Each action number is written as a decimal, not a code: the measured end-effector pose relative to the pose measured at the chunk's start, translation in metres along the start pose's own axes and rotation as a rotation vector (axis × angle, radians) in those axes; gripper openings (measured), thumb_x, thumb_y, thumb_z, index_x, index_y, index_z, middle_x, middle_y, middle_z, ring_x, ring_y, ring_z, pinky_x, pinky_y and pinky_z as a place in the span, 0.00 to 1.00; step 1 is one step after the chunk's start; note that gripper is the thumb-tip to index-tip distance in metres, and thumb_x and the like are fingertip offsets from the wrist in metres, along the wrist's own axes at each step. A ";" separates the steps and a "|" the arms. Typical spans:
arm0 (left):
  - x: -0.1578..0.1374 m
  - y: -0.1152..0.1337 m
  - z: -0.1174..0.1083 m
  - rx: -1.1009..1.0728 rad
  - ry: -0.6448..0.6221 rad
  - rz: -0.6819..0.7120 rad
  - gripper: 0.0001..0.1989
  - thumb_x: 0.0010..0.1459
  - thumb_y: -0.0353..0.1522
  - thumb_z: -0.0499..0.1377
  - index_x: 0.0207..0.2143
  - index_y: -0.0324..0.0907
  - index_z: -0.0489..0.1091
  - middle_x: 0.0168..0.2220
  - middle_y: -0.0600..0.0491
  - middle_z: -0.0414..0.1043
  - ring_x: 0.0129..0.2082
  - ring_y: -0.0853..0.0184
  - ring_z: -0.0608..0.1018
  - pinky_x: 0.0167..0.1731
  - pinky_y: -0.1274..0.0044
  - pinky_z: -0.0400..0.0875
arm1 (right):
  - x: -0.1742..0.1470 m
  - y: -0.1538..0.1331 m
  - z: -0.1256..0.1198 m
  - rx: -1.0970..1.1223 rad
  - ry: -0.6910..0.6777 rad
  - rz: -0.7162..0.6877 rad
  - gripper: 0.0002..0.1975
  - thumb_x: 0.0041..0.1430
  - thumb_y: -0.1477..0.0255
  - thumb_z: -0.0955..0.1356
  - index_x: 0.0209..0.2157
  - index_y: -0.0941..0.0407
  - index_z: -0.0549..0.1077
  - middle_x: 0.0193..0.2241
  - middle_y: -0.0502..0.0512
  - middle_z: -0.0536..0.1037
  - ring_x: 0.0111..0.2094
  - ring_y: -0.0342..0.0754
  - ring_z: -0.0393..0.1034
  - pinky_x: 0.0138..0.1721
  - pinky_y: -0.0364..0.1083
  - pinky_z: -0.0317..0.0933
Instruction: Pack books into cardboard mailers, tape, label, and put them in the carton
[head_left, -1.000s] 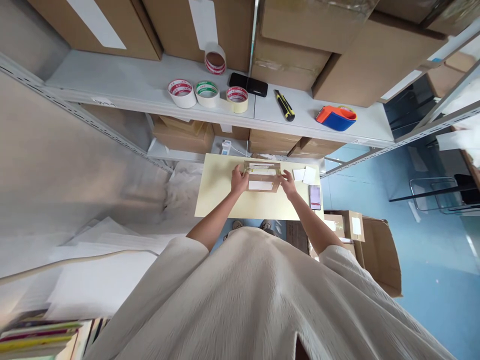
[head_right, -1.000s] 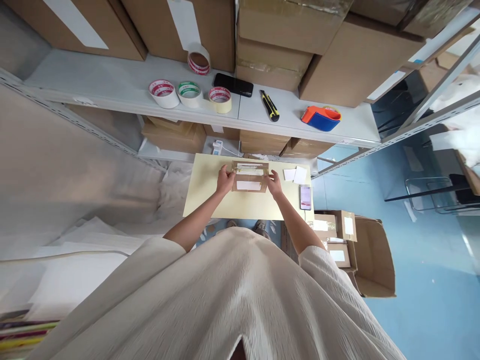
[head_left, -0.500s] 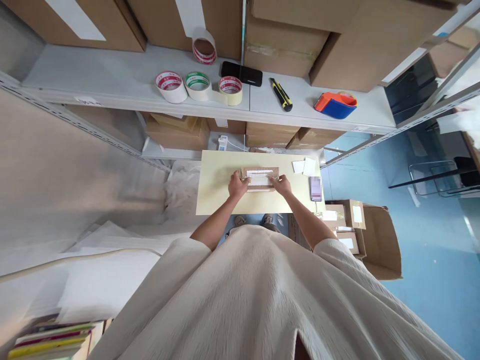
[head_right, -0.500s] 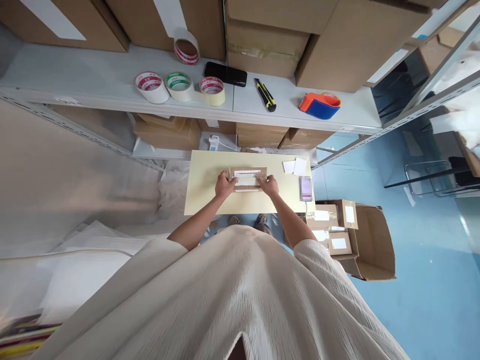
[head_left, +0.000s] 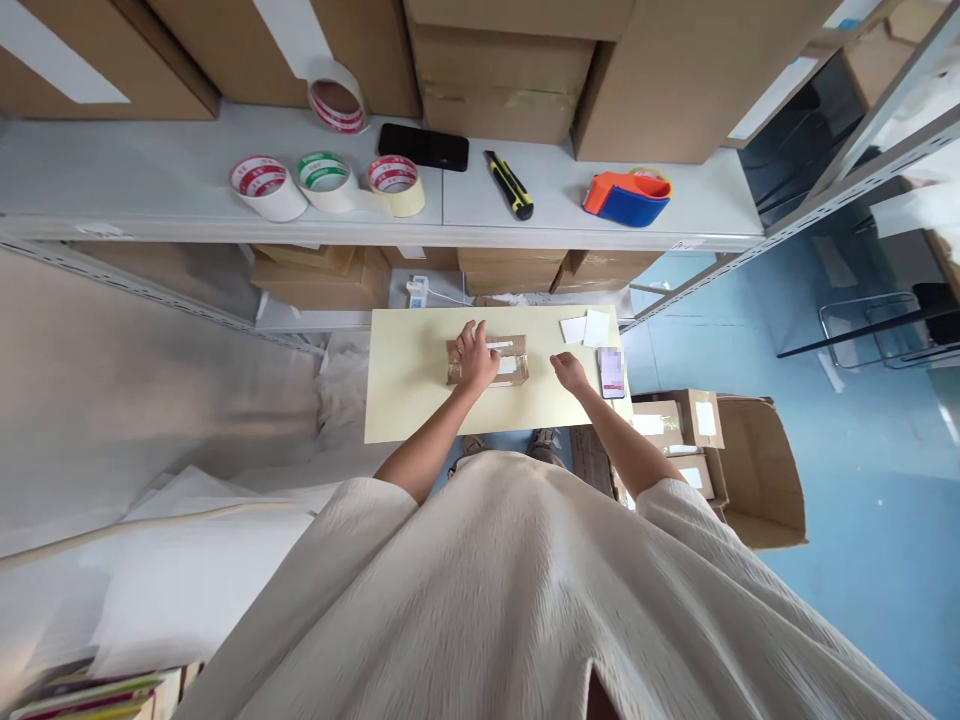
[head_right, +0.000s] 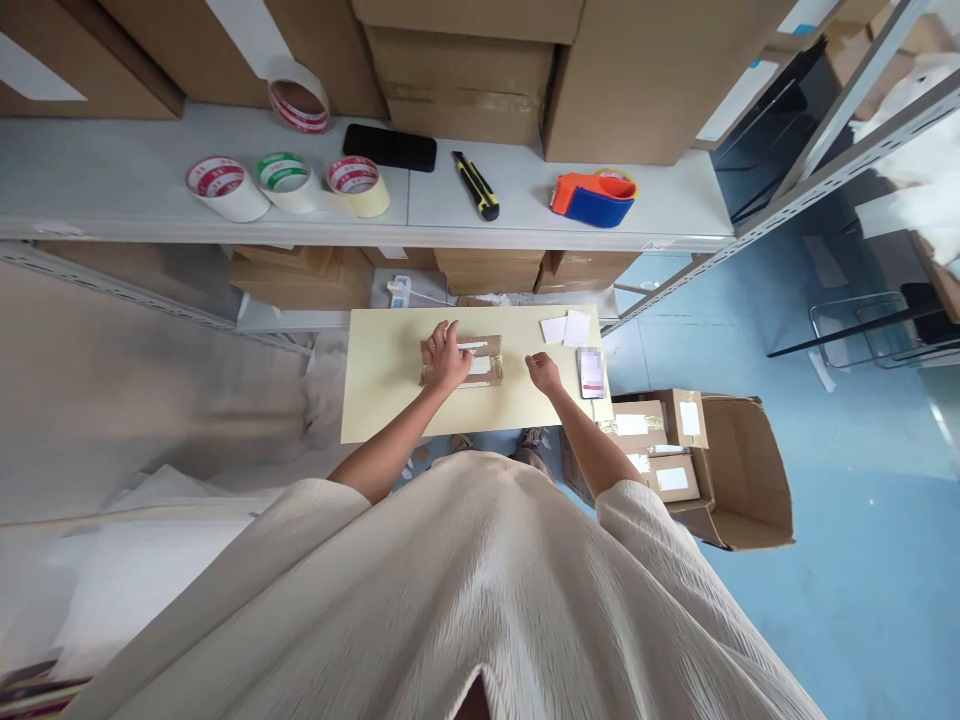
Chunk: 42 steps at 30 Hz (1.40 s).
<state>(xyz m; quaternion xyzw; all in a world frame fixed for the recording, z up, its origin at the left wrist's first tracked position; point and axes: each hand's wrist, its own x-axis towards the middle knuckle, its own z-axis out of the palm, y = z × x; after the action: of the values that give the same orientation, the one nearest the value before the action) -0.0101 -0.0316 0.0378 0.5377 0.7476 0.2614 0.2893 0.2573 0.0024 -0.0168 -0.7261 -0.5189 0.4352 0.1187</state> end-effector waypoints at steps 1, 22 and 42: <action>0.001 0.011 0.008 0.001 -0.005 0.019 0.40 0.64 0.27 0.63 0.78 0.48 0.63 0.82 0.35 0.55 0.82 0.36 0.57 0.77 0.43 0.55 | 0.004 0.008 -0.011 -0.010 0.006 -0.014 0.15 0.72 0.57 0.70 0.49 0.52 0.81 0.52 0.65 0.87 0.53 0.60 0.82 0.56 0.54 0.73; -0.004 0.092 0.190 -0.124 -0.307 -0.008 0.23 0.71 0.28 0.59 0.65 0.45 0.78 0.67 0.42 0.77 0.59 0.54 0.84 0.68 0.60 0.77 | 0.142 0.088 -0.125 -0.434 -0.136 -0.318 0.21 0.66 0.69 0.74 0.59 0.52 0.79 0.73 0.67 0.72 0.74 0.72 0.63 0.75 0.70 0.57; 0.025 0.083 0.221 -0.271 -0.326 -0.230 0.22 0.69 0.28 0.59 0.63 0.42 0.80 0.67 0.41 0.79 0.59 0.55 0.85 0.65 0.62 0.79 | 0.162 0.050 -0.126 -0.456 -0.122 -0.320 0.11 0.76 0.69 0.67 0.48 0.53 0.83 0.52 0.69 0.84 0.57 0.69 0.79 0.64 0.63 0.69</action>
<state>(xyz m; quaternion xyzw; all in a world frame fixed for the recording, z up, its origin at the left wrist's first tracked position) 0.1956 0.0334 -0.0614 0.4404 0.7053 0.2346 0.5035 0.3985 0.1546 -0.0559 -0.6155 -0.7175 0.3259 -0.0118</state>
